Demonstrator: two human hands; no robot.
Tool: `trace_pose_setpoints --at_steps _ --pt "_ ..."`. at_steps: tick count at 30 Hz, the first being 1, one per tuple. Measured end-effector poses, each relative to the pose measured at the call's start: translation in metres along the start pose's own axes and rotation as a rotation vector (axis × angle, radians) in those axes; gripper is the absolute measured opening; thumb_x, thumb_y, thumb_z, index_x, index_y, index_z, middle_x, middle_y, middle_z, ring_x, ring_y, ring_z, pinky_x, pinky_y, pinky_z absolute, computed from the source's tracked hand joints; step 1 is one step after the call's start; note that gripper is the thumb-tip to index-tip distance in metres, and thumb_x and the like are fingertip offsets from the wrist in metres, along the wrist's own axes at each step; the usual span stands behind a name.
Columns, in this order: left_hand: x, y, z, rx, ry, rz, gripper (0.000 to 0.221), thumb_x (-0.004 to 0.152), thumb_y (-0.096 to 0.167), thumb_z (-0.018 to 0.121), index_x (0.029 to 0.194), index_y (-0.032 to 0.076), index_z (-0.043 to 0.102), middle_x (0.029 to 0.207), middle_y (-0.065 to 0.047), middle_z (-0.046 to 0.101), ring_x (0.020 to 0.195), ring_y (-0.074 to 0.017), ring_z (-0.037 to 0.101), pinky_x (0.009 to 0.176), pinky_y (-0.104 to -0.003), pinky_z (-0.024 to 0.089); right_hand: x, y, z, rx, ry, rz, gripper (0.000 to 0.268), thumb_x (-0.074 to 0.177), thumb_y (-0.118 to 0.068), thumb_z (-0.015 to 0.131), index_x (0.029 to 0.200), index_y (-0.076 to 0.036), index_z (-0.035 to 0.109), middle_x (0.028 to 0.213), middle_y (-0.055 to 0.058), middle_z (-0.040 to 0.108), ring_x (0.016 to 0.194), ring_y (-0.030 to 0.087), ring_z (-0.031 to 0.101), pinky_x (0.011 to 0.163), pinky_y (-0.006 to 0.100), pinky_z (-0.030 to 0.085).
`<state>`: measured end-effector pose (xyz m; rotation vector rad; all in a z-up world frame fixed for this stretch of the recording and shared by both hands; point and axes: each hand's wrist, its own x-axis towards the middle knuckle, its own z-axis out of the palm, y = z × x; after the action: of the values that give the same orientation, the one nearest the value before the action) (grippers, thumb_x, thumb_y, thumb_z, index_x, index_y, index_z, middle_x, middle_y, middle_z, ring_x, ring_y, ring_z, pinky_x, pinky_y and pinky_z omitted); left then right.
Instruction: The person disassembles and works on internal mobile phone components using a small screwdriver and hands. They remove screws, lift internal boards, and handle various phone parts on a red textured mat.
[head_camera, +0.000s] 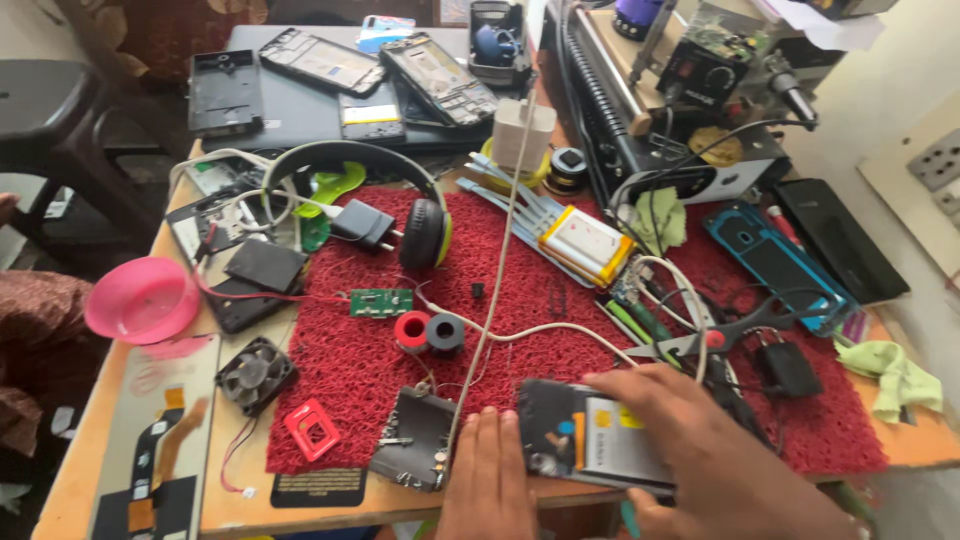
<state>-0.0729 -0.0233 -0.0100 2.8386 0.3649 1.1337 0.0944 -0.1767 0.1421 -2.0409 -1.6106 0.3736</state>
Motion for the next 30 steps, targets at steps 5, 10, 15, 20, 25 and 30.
trace_pose_setpoints --at_steps 5,10,15,20,25,30 --pt "0.002 -0.024 -0.011 -0.344 -0.256 0.164 0.109 0.073 0.041 0.078 0.142 -0.026 0.027 0.151 -0.039 0.033 0.14 -0.0585 0.031 0.117 -0.06 0.027 0.017 -0.019 0.015 0.077 -0.043 -0.019 0.088 0.068 -0.011 0.078 0.149 -0.008 0.043 0.14 0.019 0.054 0.138 0.039 0.047 0.115 0.046 0.038" --pt "0.019 -0.021 -0.022 -0.475 -0.282 0.07 0.111 0.069 0.028 0.084 0.147 -0.021 0.021 0.153 -0.038 0.03 0.142 -0.0562 0.031 0.118 -0.059 0.026 0.011 -0.021 0.013 0.097 -0.002 0.071 0.088 0.068 -0.009 0.076 0.15 -0.007 0.044 0.144 0.02 0.052 0.142 0.04 0.043 0.115 0.047 0.036" --pt "0.043 0.002 -0.041 -0.642 -0.344 -0.124 0.109 0.069 0.007 0.084 0.154 -0.012 0.018 0.155 -0.035 0.033 0.144 -0.052 0.033 0.117 -0.054 0.03 0.002 -0.006 -0.003 0.069 -0.01 0.066 0.089 0.071 -0.012 0.08 0.152 -0.007 0.044 0.147 0.02 0.052 0.145 0.04 0.041 0.117 0.048 0.034" --pt "0.062 0.007 -0.065 -0.688 -0.284 -0.224 0.112 0.062 -0.002 0.082 0.153 -0.011 0.017 0.153 -0.034 0.038 0.139 -0.0502 0.04 0.113 -0.054 0.034 0.031 0.02 -0.023 0.04 0.212 0.308 0.049 0.084 -0.02 0.075 0.129 -0.006 0.063 0.116 0.015 0.074 0.1 0.028 0.076 0.087 0.039 0.059" --pt "0.072 0.008 -0.074 -0.745 -0.311 -0.339 0.115 0.061 -0.006 0.084 0.156 -0.008 0.018 0.138 -0.031 0.049 0.13 -0.0463 0.049 0.108 -0.05 0.039 0.068 0.04 -0.019 -0.44 0.134 0.379 0.008 0.085 -0.008 0.067 0.087 -0.001 0.069 0.096 0.021 0.072 0.096 0.039 0.07 0.087 0.049 0.054" --pt "0.072 0.006 -0.077 -0.752 -0.274 -0.35 0.114 0.062 -0.004 0.085 0.156 -0.007 0.02 0.135 -0.031 0.05 0.131 -0.0461 0.05 0.11 -0.049 0.039 0.076 0.038 -0.009 -0.535 0.036 0.549 0.009 0.082 -0.011 0.07 0.085 -0.003 0.067 0.091 0.021 0.073 0.095 0.04 0.071 0.085 0.051 0.055"
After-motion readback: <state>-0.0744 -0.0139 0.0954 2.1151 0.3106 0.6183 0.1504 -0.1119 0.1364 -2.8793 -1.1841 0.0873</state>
